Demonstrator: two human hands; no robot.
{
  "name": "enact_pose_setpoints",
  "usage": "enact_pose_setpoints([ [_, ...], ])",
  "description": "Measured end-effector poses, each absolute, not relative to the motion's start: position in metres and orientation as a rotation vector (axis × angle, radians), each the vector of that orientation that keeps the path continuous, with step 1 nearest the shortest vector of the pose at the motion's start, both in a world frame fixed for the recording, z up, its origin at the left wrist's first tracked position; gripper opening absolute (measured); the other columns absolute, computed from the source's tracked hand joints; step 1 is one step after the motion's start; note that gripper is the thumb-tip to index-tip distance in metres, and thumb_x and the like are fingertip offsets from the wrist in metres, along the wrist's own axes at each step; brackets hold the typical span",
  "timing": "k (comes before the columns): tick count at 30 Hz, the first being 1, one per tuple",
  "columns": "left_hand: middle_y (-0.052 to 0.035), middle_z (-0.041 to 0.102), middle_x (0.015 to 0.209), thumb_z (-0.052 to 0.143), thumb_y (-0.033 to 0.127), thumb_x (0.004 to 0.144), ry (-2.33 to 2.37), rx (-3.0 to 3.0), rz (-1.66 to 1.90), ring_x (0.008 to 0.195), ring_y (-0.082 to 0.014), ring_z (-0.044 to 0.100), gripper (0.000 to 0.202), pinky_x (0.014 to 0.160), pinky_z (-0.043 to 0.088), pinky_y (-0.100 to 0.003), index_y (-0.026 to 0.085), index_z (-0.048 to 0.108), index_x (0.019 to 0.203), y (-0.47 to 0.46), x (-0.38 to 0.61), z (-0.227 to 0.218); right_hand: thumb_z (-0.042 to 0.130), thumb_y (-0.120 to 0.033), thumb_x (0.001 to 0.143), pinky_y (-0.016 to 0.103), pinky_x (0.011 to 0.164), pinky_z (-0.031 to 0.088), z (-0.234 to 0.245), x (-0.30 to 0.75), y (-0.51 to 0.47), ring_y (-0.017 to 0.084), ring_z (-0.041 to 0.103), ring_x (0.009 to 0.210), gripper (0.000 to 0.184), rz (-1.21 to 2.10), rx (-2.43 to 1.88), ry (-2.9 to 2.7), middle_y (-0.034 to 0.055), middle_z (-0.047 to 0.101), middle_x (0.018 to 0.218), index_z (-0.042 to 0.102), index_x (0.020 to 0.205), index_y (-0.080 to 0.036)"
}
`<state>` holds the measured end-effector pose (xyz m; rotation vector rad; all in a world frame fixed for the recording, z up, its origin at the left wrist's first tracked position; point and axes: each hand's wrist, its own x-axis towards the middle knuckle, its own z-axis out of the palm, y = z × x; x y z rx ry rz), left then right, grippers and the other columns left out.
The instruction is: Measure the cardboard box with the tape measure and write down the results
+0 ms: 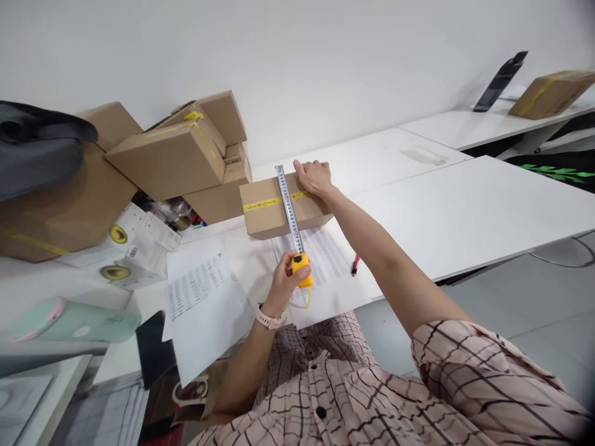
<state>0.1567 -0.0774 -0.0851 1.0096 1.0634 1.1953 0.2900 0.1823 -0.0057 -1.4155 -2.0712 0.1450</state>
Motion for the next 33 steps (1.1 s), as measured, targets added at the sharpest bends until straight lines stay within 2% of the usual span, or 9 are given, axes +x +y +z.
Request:
enact_pose_setpoints([
  [5,-0.001,0.064,0.102,0.09,0.044,0.068,1.051,0.922,1.184,0.085,-0.0137,0.062,0.054,0.073,0.055,-0.025,0.024,0.06,0.108,-0.086,0.167,-0.108,0.024,-0.06,0.103,0.059,0.107,0.03,-0.007,0.287,0.183,0.039,0.055,0.115,0.067,0.212,-1.433,-1.984,0.0191,0.072,0.104,0.073,0.098,-0.016],
  [8,-0.0006,0.064,0.103,0.09,0.043,0.068,1.049,0.915,1.192,0.084,-0.0129,0.061,0.054,0.074,0.055,-0.025,0.024,0.06,0.109,-0.088,0.17,-0.11,0.031,-0.068,0.098,0.062,0.109,0.027,-0.008,0.283,0.182,0.041,0.053,0.117,0.069,0.217,-1.434,-1.955,0.02,0.07,0.104,0.073,0.099,-0.014],
  [11,-0.0005,0.064,0.104,0.089,0.042,0.07,1.041,0.93,1.188,0.085,-0.012,0.06,0.051,0.075,0.055,-0.024,0.024,0.06,0.109,-0.089,0.173,-0.111,0.039,-0.072,0.093,0.061,0.107,0.03,-0.007,0.28,0.179,0.04,0.054,0.113,0.068,0.175,-1.458,-1.933,0.0198,0.07,0.1,0.072,0.098,-0.013],
  [15,-0.0002,0.064,0.103,0.088,0.042,0.071,1.064,0.943,1.19,0.084,-0.0118,0.06,0.053,0.073,0.055,-0.023,0.024,0.059,0.112,-0.089,0.176,-0.114,0.043,-0.071,0.091,0.06,0.104,0.032,-0.007,0.279,0.177,0.038,0.055,0.108,0.065,0.123,-1.496,-1.922,0.0192,0.069,0.096,0.07,0.094,-0.012],
  [20,-0.0001,0.063,0.1,0.087,0.043,0.072,1.058,0.986,1.187,0.081,-0.0119,0.061,0.051,0.071,0.056,-0.024,0.022,0.061,0.11,-0.088,0.179,-0.12,0.036,-0.071,0.095,0.059,0.103,0.033,-0.014,0.279,0.182,0.038,0.055,0.11,0.066,0.075,-1.463,-1.915,0.0181,0.067,0.095,0.069,0.096,-0.013],
  [25,-0.0069,0.068,0.116,0.087,0.044,0.07,1.092,0.963,1.395,0.099,-0.0201,0.067,0.068,0.086,0.057,-0.033,0.023,0.054,0.125,-0.106,0.179,-0.141,0.022,-0.061,0.104,0.059,0.102,0.033,-0.024,0.279,0.187,0.037,0.054,0.115,0.065,-0.039,-1.432,-1.929,0.0175,0.065,0.097,0.066,0.103,-0.014],
  [28,-0.0114,0.067,0.124,0.089,0.041,0.066,1.198,1.02,1.439,0.107,-0.0248,0.067,0.081,0.093,0.056,-0.038,0.022,0.048,0.133,-0.126,0.17,-0.158,0.022,-0.057,0.106,0.06,0.104,0.032,-0.027,0.28,0.17,0.037,0.052,0.119,0.061,-0.107,-1.436,-1.885,0.0183,0.065,0.103,0.065,0.107,-0.014],
  [33,-0.012,0.067,0.12,0.086,0.042,0.068,1.274,1.102,1.342,0.106,-0.0252,0.067,0.076,0.092,0.056,-0.039,0.019,0.051,0.131,-0.154,0.15,-0.177,0.029,-0.052,0.106,0.056,0.107,0.029,-0.051,0.291,0.1,0.034,0.053,0.119,0.049,-0.251,-1.487,-1.821,0.0146,0.065,0.108,0.065,0.107,-0.019],
])
